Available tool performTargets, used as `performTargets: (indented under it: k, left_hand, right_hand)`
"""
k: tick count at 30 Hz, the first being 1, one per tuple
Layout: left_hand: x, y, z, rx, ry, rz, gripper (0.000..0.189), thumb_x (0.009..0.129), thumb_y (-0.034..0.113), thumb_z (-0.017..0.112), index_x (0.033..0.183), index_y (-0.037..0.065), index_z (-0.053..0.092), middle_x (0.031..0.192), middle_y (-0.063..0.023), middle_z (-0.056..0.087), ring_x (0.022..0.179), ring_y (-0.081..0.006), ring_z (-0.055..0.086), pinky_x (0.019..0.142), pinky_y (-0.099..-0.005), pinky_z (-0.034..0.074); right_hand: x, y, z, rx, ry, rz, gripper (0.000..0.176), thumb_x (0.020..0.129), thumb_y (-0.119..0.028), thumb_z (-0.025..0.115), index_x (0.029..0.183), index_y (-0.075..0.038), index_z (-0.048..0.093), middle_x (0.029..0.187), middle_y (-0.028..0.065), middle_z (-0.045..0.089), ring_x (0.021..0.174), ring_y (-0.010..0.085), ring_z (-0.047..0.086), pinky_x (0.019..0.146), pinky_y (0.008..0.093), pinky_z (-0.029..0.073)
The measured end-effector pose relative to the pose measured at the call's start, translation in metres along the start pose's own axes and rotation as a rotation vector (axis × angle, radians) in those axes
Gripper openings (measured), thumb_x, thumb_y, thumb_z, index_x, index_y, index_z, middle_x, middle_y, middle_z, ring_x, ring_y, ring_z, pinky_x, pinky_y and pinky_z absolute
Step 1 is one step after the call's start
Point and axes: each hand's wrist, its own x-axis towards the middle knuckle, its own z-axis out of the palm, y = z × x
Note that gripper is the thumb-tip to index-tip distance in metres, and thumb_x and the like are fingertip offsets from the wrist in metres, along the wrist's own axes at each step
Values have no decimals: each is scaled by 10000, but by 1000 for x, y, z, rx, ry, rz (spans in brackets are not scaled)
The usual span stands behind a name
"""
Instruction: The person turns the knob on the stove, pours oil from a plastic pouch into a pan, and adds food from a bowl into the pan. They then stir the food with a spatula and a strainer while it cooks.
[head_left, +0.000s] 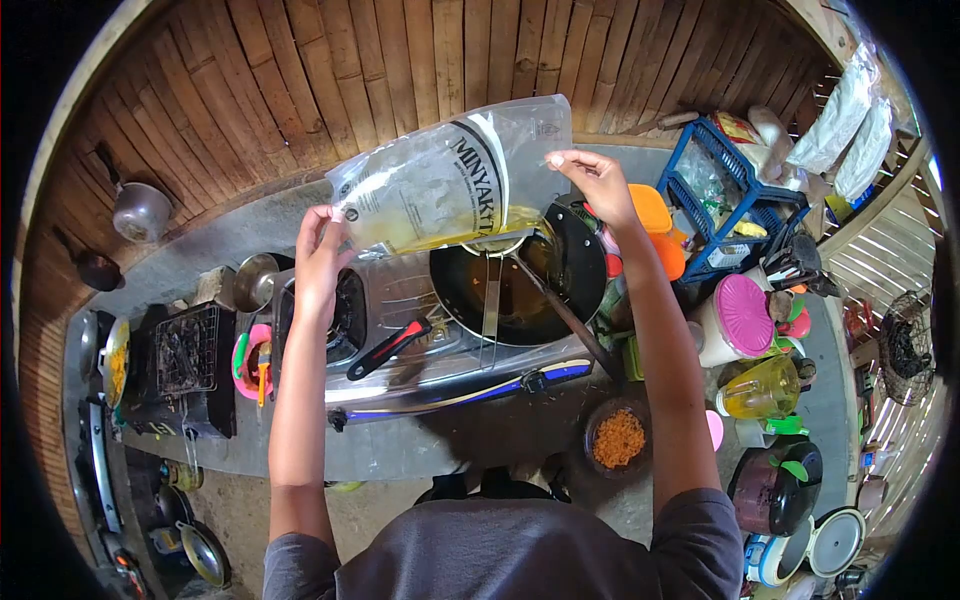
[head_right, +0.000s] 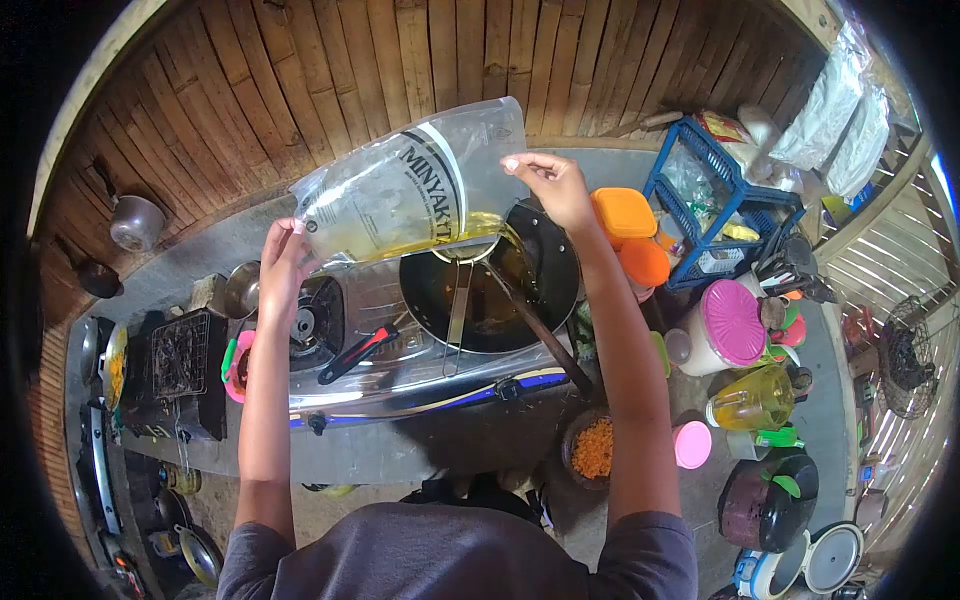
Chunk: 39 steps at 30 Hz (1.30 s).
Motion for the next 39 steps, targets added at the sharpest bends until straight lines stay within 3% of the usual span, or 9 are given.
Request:
performTargets:
  k: [11,14,18,25,30,39]
  left_hand:
    - [-2,-2,-1,-51,13,-2,72,964,220,513,967,148,521,959,44,465,901,-102,501,869,-353,475]
    - [1,-16,-5,-73,2,-10,83,961,237,518,972,155,520,937,58,475,855,-62,470,829,-323,464]
    - [-1,-34,-3,-171,59,-95,72,956,231,522,964,159,526,869,53,477,818,-79,520,784,-318,472]
    - [-14,-65,6,-351,100,-122,80,956,236,515,995,167,505,995,33,548,874,-103,548,790,-335,468]
    - [-20,-73,6,-475,185,-141,99,939,169,485,1032,134,490,1092,-17,543,1032,-214,569,827,-390,475]
    - [-56,-88,-50,-497,350,-109,108,949,206,479,1033,138,476,1080,-42,562,983,-186,602,806,-362,499]
  right_hand:
    - [2,-8,3,-11,6,15,227,876,-145,657,1022,27,679,963,53,689,909,92,608,868,237,454]
    - [6,-12,4,-25,9,20,231,871,-174,663,1008,11,690,950,42,695,901,87,609,864,233,449]
    - [19,-22,7,-181,-10,-67,229,860,-214,669,982,-24,708,919,20,706,847,68,597,802,228,441]
    - [47,-49,21,-434,-34,-180,219,835,-264,673,941,-80,726,852,12,715,727,69,559,708,240,448]
    - [57,-76,46,-490,-58,-277,201,826,-276,673,924,-111,731,867,32,719,724,135,620,728,276,480]
    - [62,-135,147,-582,-196,-372,227,812,-291,683,907,-90,722,821,79,704,718,174,630,711,291,486]
